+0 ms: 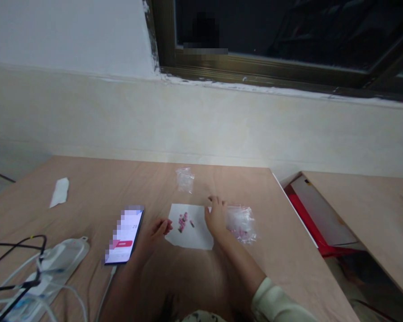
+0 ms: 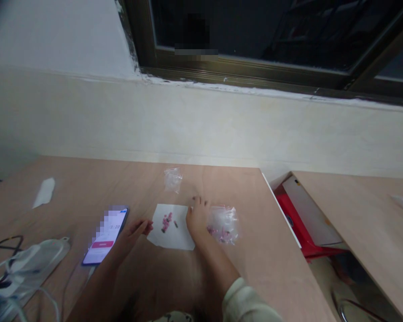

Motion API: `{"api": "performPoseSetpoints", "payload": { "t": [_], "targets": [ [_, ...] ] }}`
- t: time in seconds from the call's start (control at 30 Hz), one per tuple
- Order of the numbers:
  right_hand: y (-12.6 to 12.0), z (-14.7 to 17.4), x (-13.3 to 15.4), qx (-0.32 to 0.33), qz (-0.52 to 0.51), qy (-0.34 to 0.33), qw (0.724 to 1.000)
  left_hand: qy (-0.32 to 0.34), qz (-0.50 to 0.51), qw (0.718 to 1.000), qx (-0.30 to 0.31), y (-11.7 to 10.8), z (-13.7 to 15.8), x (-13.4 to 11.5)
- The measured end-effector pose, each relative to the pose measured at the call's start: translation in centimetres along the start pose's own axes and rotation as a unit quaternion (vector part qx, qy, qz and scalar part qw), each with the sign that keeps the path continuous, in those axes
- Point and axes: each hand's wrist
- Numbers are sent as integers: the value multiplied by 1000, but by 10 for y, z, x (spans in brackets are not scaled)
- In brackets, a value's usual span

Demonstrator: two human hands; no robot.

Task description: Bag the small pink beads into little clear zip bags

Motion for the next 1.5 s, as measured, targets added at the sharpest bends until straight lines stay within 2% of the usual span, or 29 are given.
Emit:
{"api": "performPoseSetpoints", "payload": {
  "t": [0.17, 0.27, 0.37, 0.53, 0.63, 0.7, 0.77, 0.8, 0.9, 1.0, 1.03, 1.1, 1.2, 1.27, 1.33, 1.4, 1.43, 1.5],
  "targets": [
    [49, -44, 39, 88, 10, -66, 994, 23, -32, 999, 23, 0, -15, 14],
    [72, -68, 47, 108, 34, -78, 991, 29, -32, 998, 46, 2, -22, 19],
    [82, -85, 47, 115, 51, -81, 989, 28, -43, 997, 53, 2, -27, 19],
    [74, -91, 40, 104, 20, -81, 991, 15, -51, 997, 48, 3, -31, 22],
    [56, -85, 37, 40, -64, -44, 996, 13, -53, 997, 45, 4, -31, 26],
    [40, -76, 34, -10, -155, -18, 988, 10, -44, 998, 46, 3, -29, 26],
    [24, -61, 31, -25, -266, 1, 964, 10, -17, 999, 43, 2, -26, 23],
    [17, -52, 29, -12, -326, 10, 945, 20, -1, 999, 42, 1, -24, 19],
    [-1, -21, 27, 104, -489, 41, 865, 55, 26, 997, 40, 0, -19, 7],
    [-11, 7, 25, 214, -578, 72, 784, 82, 43, 991, 93, 2, -12, -6],
    [-13, 13, 25, 229, -592, 82, 768, 88, 39, 989, 111, 3, -9, -9],
    [-15, 22, 22, 232, -603, 100, 756, 92, 30, 988, 122, 4, -2, -15],
    [-15, 27, 14, 220, -577, 117, 778, 86, 31, 990, 110, 4, 8, -19],
    [-16, 29, 10, 183, -522, 129, 823, 83, 31, 990, 107, 3, 12, -20],
    [-18, 33, 10, 93, -440, 135, 883, 83, 23, 990, 110, 3, 13, -21],
    [-23, 38, 17, 20, -371, 110, 922, 87, 12, 989, 118, 5, 13, -22],
    [-25, 41, 22, 19, -356, 84, 930, 93, 6, 988, 124, 7, 12, -22],
    [-29, 44, 35, 94, -362, 22, 927, 113, -13, 985, 132, 11, 11, -23]
  ]
}}
Point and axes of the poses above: each hand's wrist, its own z-axis away from the middle knuckle, its own y-axis out of the palm, x = y × z, and after that the axes turned 5 degrees about -z, right-handed
